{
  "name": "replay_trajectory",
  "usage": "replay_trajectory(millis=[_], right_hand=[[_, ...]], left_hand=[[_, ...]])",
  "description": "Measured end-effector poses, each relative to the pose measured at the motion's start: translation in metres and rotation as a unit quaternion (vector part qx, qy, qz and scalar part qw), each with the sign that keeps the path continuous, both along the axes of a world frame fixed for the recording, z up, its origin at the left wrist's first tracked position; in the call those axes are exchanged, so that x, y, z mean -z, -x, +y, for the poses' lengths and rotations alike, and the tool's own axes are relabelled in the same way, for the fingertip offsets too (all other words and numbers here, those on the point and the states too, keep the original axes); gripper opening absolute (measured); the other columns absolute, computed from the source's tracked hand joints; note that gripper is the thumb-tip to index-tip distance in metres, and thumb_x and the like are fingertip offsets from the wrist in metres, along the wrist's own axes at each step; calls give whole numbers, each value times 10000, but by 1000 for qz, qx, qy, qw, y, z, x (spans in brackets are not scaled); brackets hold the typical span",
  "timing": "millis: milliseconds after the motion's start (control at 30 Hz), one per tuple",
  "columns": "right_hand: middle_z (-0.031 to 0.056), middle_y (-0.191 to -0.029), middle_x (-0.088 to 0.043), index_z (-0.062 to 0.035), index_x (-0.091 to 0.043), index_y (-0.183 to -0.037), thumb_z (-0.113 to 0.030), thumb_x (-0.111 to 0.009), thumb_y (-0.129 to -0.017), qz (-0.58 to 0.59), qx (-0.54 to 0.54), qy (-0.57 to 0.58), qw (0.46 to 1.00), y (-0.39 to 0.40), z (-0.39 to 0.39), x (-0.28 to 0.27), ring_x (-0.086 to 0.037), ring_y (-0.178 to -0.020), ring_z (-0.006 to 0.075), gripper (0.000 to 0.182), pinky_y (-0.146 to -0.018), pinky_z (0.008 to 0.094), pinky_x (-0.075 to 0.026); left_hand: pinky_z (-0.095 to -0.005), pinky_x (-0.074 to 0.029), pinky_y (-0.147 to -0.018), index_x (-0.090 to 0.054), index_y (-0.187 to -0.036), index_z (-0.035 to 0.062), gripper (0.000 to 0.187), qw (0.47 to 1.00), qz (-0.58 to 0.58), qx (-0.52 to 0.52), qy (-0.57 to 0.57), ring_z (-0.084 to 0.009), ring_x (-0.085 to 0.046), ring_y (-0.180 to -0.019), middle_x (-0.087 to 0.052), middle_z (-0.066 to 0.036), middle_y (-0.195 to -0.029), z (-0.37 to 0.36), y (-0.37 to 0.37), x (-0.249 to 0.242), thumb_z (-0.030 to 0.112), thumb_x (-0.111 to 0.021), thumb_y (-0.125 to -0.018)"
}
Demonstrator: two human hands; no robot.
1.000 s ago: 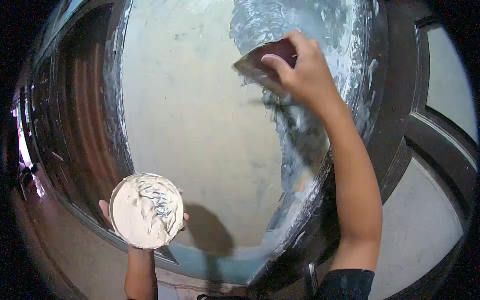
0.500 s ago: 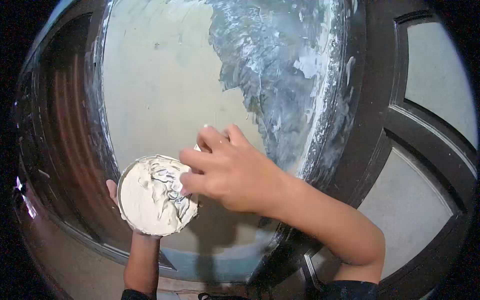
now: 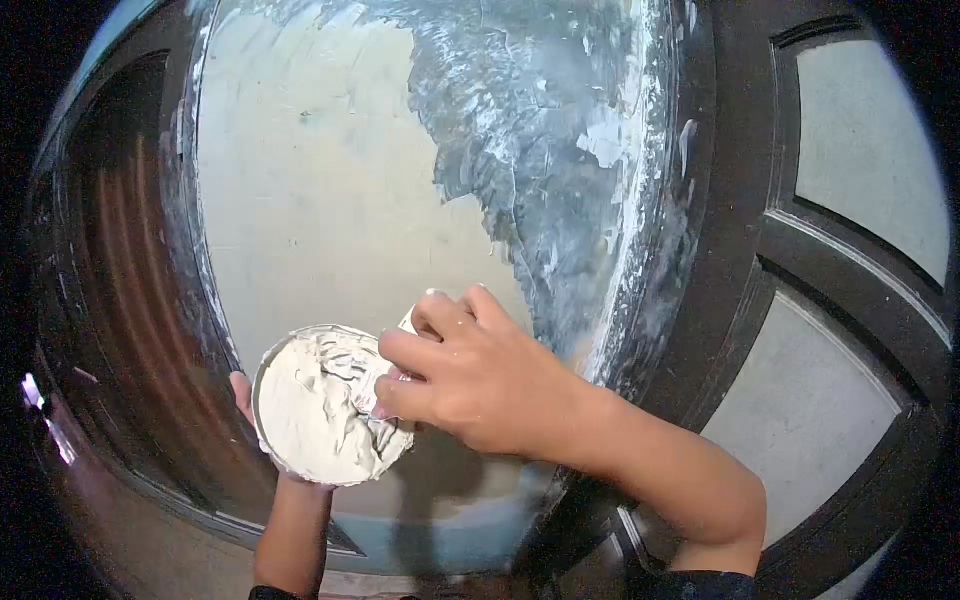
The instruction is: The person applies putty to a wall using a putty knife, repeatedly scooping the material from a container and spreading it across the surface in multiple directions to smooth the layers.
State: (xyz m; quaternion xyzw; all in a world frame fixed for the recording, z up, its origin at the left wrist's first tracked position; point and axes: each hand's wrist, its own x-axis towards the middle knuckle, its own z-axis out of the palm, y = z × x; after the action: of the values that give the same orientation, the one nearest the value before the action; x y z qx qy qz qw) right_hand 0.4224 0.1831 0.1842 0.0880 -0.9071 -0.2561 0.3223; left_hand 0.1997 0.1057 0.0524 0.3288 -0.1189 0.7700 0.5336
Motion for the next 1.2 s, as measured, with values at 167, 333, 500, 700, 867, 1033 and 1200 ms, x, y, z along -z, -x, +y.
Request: replay_trajectory(millis=[167,333,500,700,867,1033,1200], right_hand=[[6,-1093,-622,-178,-698,-1096,-169,-676,-860,-23,22,11,999,-1,-1,-2,-571,-1021,253,237,-850,412,-427],[7,-1080,-611,-176,-694,-1073,-166,-660,-863,-25,33,17,999,3,4,-4,-560,-1006,248,213,-846,399,-428],[13,-1061,-602,-171,-696,-1070,-187,-654,-871,-19,30,11,999,8,10,-1,-551,-977,254,203,-827,401,-432],[7,-1047,-616,-170,-710,-1048,-163,-700,-836,13,44,4,999,7,13,-10,-559,-931,247,213,-792,380,-437],[14,-1008,-653,-152,-706,-1024,-56,-749,-754,85,48,-17,995,4,21,-34,-570,-924,242,290,-781,370,-425],[136,-1046,-673,-72,-652,-1120,-27,-683,-870,196,66,91,974,-2,46,-99,-567,-984,360,255,-905,457,-461],[247,-957,-670,-15,-657,-1090,-386,-833,-827,266,143,122,946,-18,118,-162,-620,-971,388,487,-858,442,-530]], left_hand=[[-552,-424,-1151,-458,-1528,40,1007,998,33,-38,21,-388,-531,-1355,-511,-194,-1528,10,3,5,842,-364,-926],[-651,-365,-1182,-293,-1606,21,1132,989,65,-65,118,-485,-442,-1424,-351,-281,-1611,14,-9,5,875,-356,-866],[-655,-362,-1188,-244,-1628,39,1175,990,72,-29,118,-484,-408,-1453,-324,-292,-1618,14,-22,6,915,-261,-843],[-754,-346,-1135,-232,-1644,88,1185,984,150,-21,90,-518,-391,-1450,-311,-263,-1639,10,-23,1,936,-327,-822],[-829,-302,-1094,-247,-1647,129,1210,988,137,51,45,-557,-376,-1437,-298,-260,-1649,12,-11,6,952,-418,-776],[-871,-249,-1073,-328,-1621,126,1201,988,88,-25,125,-592,-385,-1404,-346,-282,-1618,11,13,27,945,-482,-757],[-812,-324,-1072,-403,-1580,106,1095,994,95,-32,33,-528,-439,-1385,-412,-234,-1594,7,7,21,891,-485,-821]])
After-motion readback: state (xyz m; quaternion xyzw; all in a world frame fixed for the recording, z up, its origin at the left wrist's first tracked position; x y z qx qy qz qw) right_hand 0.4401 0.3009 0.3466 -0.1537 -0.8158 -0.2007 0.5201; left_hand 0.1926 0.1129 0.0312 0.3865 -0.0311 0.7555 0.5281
